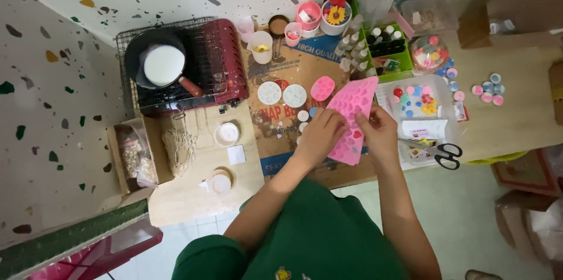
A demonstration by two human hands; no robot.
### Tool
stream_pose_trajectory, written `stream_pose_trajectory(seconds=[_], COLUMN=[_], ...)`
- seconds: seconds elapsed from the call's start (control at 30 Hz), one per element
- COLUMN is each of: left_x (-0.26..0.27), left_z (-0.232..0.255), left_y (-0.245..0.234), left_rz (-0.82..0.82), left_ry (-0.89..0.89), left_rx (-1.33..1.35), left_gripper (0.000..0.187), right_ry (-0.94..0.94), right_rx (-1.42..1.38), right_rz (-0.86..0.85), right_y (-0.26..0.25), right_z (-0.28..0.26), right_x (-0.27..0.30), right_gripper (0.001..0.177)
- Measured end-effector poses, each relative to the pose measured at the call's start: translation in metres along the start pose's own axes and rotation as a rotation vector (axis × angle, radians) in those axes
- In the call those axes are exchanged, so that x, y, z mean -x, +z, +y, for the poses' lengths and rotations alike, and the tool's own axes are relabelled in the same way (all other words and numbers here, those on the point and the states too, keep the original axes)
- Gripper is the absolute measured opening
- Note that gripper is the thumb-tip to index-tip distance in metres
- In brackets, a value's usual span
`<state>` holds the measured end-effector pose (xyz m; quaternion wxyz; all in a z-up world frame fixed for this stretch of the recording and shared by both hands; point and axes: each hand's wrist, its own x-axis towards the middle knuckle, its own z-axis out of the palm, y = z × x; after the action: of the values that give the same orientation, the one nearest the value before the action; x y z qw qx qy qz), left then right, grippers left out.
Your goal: Applying labels to small candle tins and demolding wax pieces from silicone molds.
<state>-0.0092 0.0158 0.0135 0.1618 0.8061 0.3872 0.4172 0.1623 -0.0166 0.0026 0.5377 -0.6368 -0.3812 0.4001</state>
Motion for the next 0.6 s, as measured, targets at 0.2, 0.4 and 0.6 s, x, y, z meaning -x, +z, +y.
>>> stream_pose_trajectory(seconds=[0.2, 0.4, 0.6], left_x=[-0.001, 0.08, 0.185], left_z=[-0.017, -0.109, -0.194], left_y=[-0.005, 0.004, 0.055], left_rz=[-0.012, -0.049, -0.229], left_ry=[-0.154, -0.736, -1.053], left_rx=[0.138, 0.209, 0.074], left_gripper=[0.01, 0.026, 0.03], right_ry=[0.103, 0.139, 0.305], right_rx=[0.033, 0.13, -0.189], right_rz=[0.113, 0.155, 0.081], right_y=[0.01, -0.007, -0.023], right_z=[-0.018, 0.025, 0.069], right_x=[0.008, 0.001, -0.004], right_gripper=[0.021, 0.019, 0.024])
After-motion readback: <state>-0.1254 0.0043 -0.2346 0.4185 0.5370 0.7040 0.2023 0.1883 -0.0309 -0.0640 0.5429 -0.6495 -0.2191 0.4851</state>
